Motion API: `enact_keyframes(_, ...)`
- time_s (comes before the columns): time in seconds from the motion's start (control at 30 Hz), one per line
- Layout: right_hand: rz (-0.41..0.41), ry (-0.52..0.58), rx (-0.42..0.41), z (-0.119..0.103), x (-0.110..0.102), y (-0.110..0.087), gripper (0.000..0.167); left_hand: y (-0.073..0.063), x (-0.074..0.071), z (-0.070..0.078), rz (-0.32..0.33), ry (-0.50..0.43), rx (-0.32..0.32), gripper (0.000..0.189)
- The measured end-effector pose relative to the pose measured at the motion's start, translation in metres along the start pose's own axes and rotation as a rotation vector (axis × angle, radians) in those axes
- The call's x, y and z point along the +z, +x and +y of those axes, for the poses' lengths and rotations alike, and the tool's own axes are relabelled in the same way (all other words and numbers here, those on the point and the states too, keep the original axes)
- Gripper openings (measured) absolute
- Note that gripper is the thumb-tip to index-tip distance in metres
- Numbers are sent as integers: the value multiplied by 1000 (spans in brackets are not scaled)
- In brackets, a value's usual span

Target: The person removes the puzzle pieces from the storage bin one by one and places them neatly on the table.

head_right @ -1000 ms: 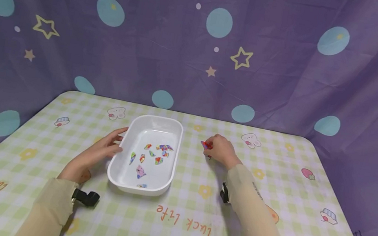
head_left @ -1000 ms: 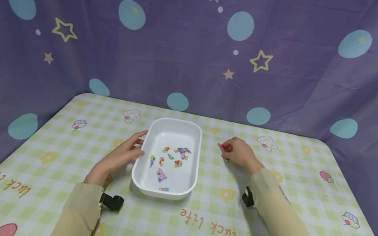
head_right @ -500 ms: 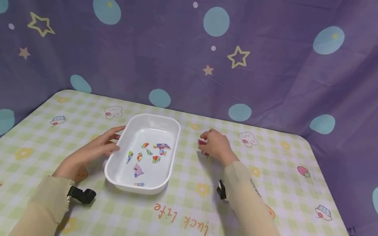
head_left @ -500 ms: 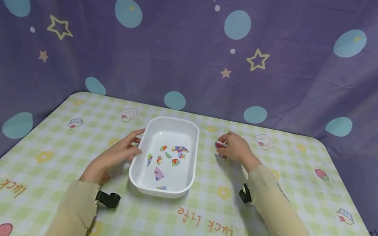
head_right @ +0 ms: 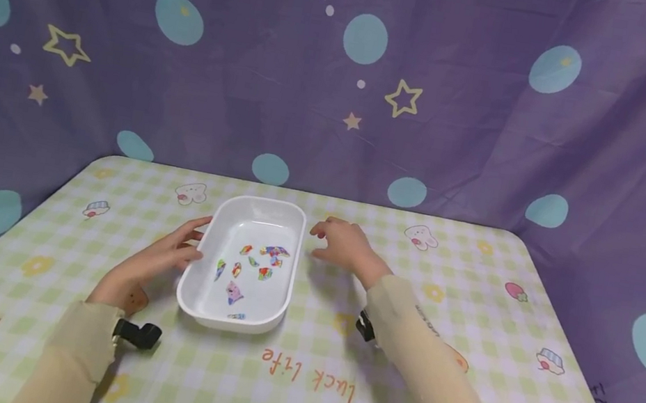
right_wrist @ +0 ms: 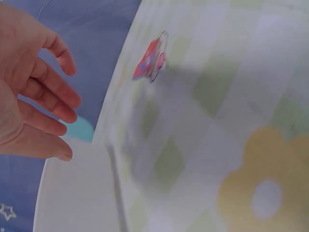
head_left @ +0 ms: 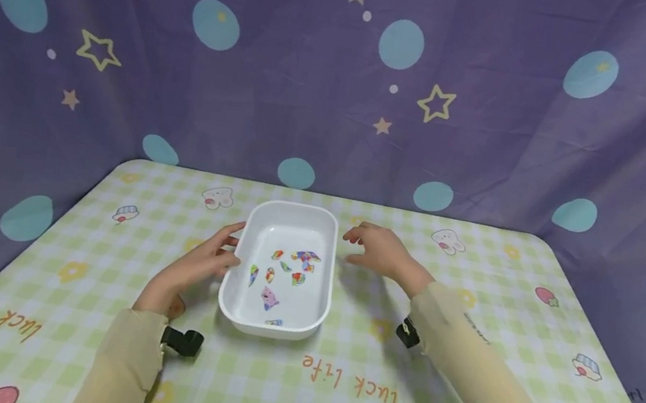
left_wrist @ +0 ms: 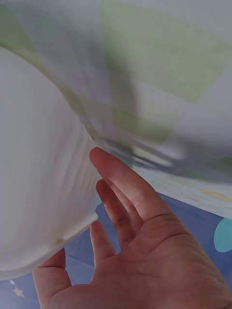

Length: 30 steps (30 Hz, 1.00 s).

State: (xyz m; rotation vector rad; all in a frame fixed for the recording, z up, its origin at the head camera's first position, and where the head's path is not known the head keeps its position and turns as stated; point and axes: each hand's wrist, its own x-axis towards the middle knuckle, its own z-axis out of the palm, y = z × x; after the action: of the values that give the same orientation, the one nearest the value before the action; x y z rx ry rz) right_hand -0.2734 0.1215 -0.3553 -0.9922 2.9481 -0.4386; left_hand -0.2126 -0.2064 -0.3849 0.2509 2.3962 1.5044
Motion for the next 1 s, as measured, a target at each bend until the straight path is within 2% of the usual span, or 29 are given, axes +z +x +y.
enact_keyframes(0.27, 97, -32, -53, -21, -1, 5, 28, 1, -1, -3, 16, 1, -7, 71)
enact_keyframes(0.4, 118, -53, -76, -34, -2, 6, 26, 1, 0, -5, 22, -18, -8, 70)
enact_keyframes(0.47, 112, -59, -88, -41, -2, 7, 26, 2, 0, -6, 22, -21, -6, 70)
enact_keyframes(0.7, 65, -49, -131, -64, 8, 9, 25, 1, 1, -7, 36, 17, -56, 70)
enact_keyframes(1.0, -18, -83, -137, -86, 28, 12, 30, 4, 2, -8, 26, -33, -15, 69)
